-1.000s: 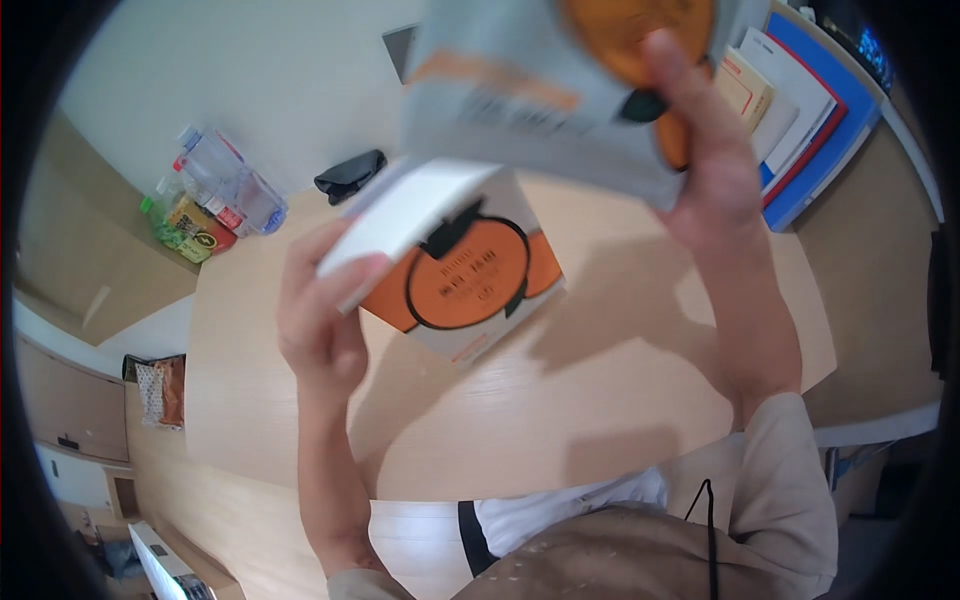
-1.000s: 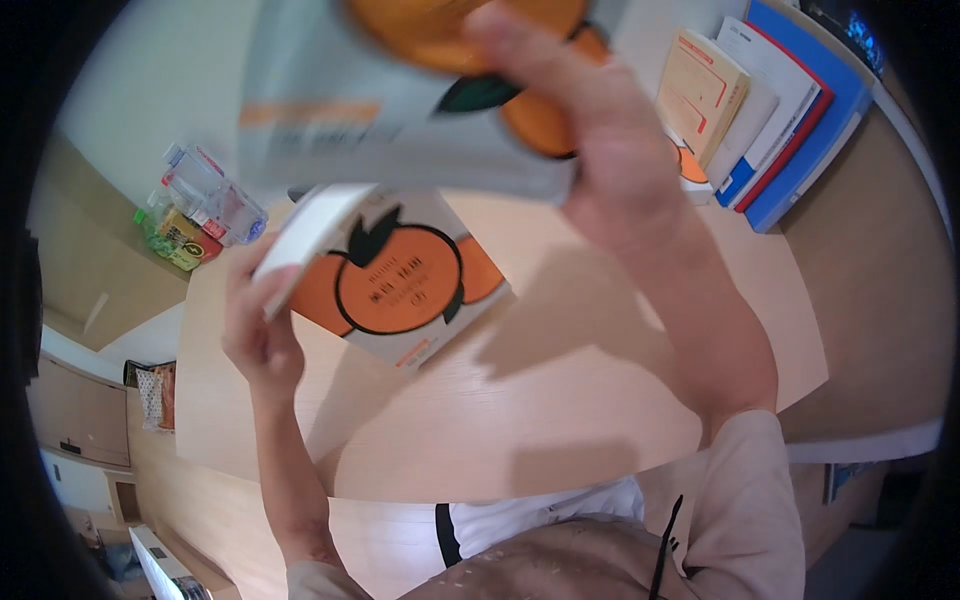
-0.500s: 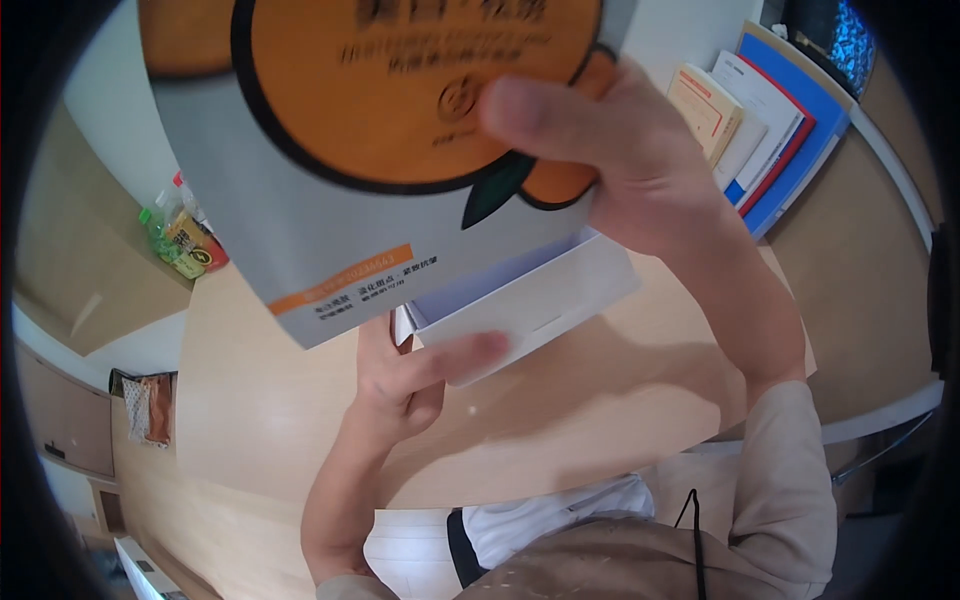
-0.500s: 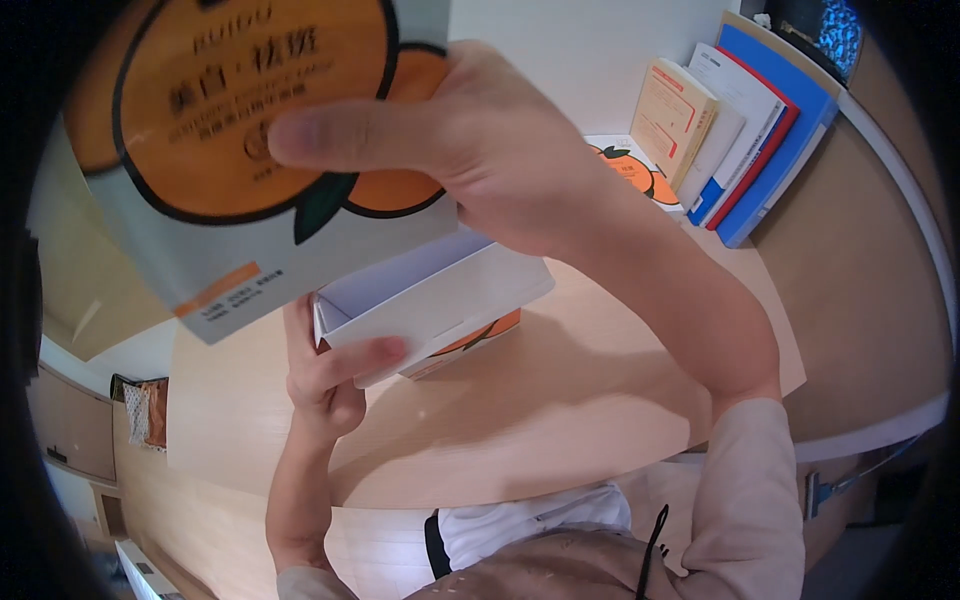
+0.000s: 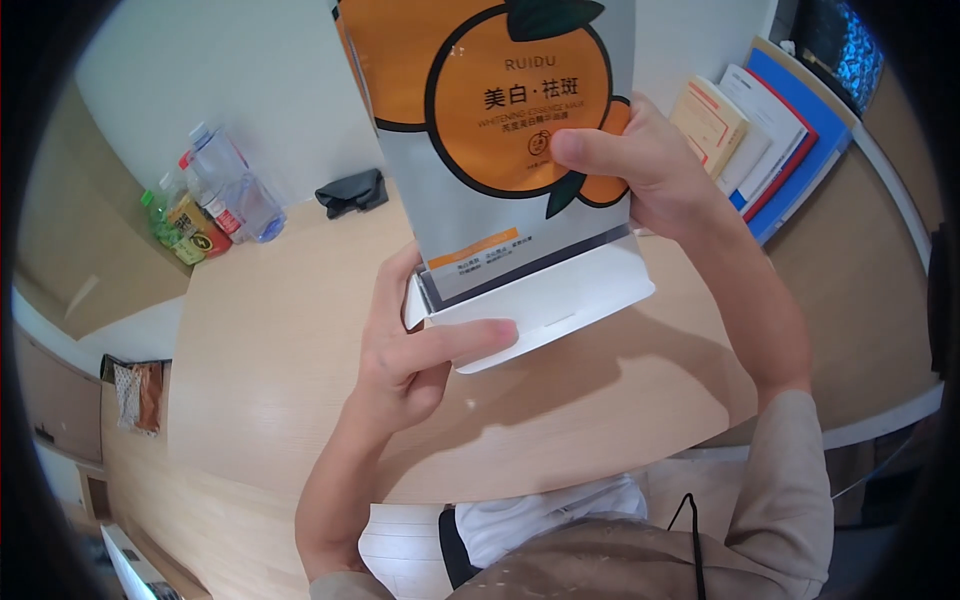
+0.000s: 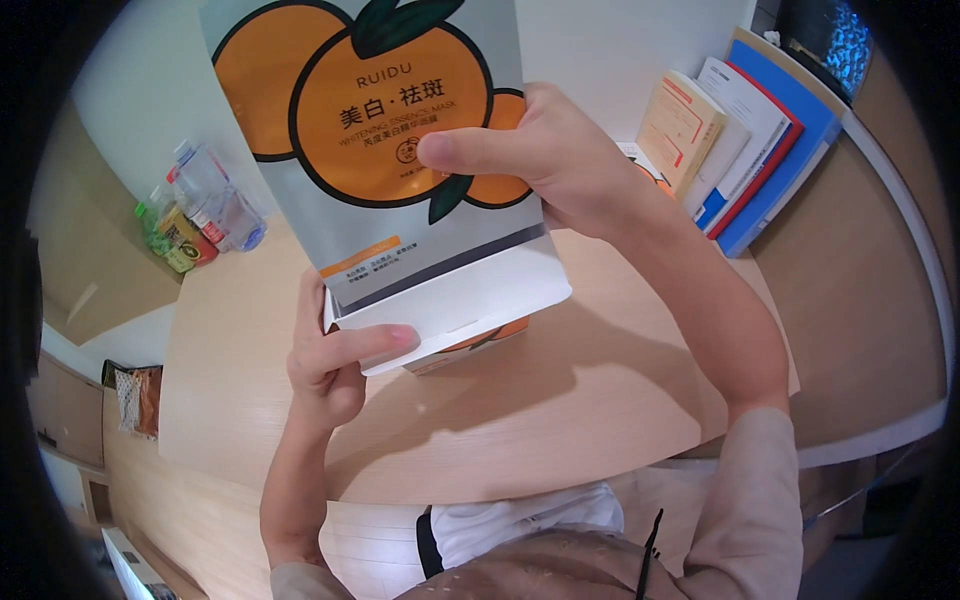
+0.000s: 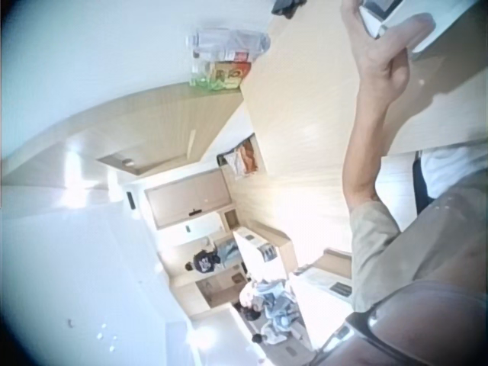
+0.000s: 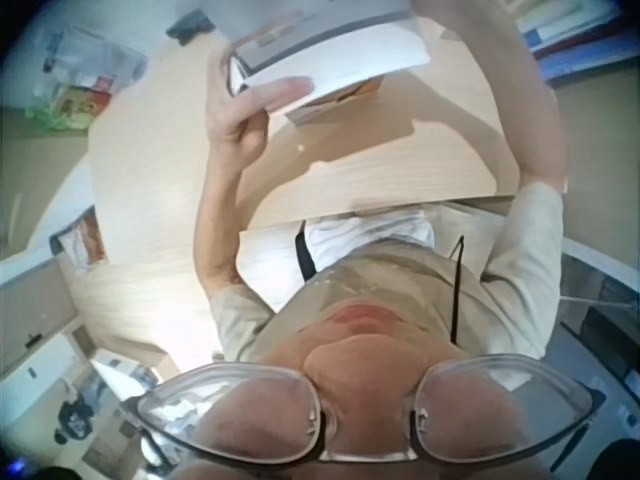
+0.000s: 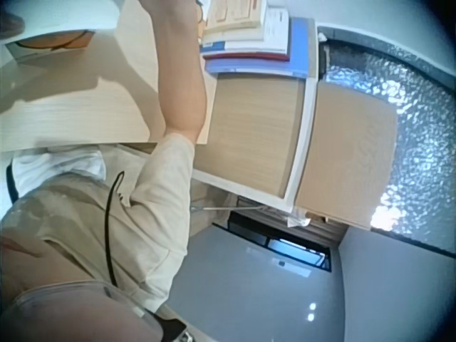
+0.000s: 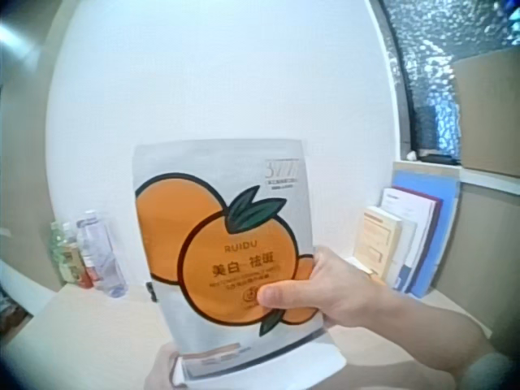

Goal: The person sorts individual facemask packets by hand on a desk, placing them into boxes and arranging them into stacks.

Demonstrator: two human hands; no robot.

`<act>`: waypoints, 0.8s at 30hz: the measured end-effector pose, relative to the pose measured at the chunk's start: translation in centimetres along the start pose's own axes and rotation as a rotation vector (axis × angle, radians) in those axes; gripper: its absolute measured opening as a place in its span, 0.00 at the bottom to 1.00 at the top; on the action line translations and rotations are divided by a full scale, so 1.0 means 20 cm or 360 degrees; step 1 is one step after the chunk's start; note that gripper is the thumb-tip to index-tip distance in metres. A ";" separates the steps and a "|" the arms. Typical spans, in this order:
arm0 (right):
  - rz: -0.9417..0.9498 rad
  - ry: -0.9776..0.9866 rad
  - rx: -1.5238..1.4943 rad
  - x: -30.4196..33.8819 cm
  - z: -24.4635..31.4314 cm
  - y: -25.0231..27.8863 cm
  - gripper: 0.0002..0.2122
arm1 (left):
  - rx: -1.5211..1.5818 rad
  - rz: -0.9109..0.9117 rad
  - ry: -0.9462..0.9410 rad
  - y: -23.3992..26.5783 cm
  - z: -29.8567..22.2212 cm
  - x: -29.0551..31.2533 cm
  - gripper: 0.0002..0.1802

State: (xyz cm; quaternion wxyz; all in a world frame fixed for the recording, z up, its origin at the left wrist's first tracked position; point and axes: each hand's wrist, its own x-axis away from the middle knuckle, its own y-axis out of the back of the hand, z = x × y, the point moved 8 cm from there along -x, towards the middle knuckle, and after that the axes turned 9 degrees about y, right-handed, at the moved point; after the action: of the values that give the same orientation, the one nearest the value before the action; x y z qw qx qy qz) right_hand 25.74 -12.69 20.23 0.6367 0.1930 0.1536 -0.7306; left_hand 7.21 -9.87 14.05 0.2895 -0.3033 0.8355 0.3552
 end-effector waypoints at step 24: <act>0.0136 0.0145 0.0558 -0.01 0.01 -0.06 0.16 | 0.0250 -0.0129 0.0174 0.03 0.05 0.02 0.38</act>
State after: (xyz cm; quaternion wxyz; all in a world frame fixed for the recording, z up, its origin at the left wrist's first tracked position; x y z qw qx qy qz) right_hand 24.46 -12.49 20.48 0.6163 0.3403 0.0445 -0.7088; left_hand 6.81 -8.92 13.54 0.2805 -0.3323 0.8623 0.2594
